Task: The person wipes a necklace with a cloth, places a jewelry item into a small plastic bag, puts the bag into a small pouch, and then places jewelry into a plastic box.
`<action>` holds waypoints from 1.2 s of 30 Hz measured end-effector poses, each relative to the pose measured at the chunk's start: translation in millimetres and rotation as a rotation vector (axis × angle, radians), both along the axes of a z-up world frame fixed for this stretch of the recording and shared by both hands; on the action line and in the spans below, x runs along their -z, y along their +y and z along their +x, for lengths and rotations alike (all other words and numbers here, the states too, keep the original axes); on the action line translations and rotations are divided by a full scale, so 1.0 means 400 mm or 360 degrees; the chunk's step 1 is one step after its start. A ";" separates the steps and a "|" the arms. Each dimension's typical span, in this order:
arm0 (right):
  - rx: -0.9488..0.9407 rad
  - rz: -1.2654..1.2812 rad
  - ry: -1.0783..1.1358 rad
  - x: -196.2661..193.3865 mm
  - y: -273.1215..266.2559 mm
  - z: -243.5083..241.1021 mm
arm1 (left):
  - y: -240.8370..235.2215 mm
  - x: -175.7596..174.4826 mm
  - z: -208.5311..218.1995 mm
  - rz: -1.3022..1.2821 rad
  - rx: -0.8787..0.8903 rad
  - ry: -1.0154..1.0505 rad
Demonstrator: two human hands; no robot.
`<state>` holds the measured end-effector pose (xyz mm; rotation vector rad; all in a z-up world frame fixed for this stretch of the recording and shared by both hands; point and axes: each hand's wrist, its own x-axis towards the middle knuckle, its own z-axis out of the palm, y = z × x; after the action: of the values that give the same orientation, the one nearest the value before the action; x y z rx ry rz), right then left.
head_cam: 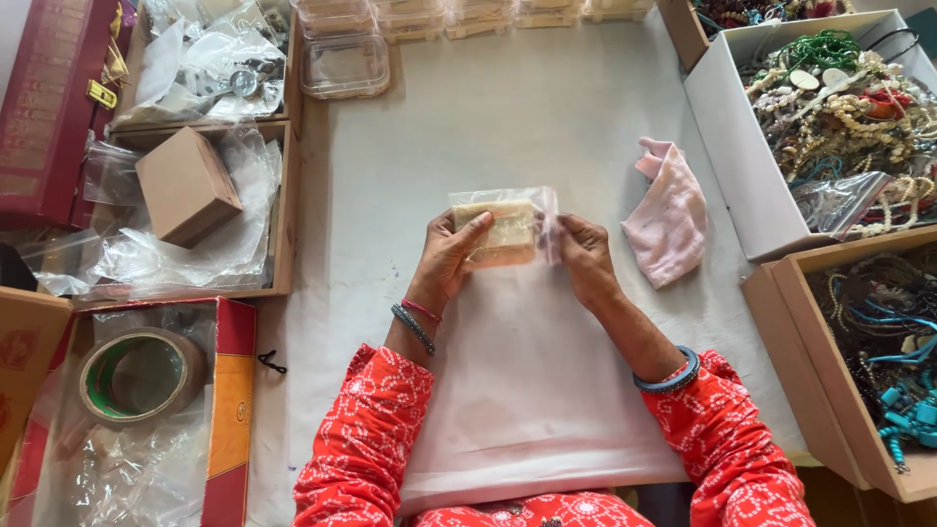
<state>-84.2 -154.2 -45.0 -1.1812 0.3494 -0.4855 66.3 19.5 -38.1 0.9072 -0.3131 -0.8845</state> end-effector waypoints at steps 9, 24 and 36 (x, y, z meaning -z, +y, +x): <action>0.0040 -0.0168 0.0031 0.035 -0.019 -0.007 | -0.005 0.017 0.005 0.0030 -0.0059 0.0041; 0.0251 -0.0300 0.0018 -0.032 -0.007 0.001 | -0.011 0.023 -0.008 0.0042 -0.0179 -0.0184; 0.0107 -0.0502 -0.0147 -0.099 0.053 -0.032 | -0.003 -0.138 -0.038 0.0553 -0.0497 -0.2024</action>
<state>-97.1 -132.8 -5.6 -1.4500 0.2384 -0.6689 51.1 18.2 17.2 1.7222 -1.0858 0.0456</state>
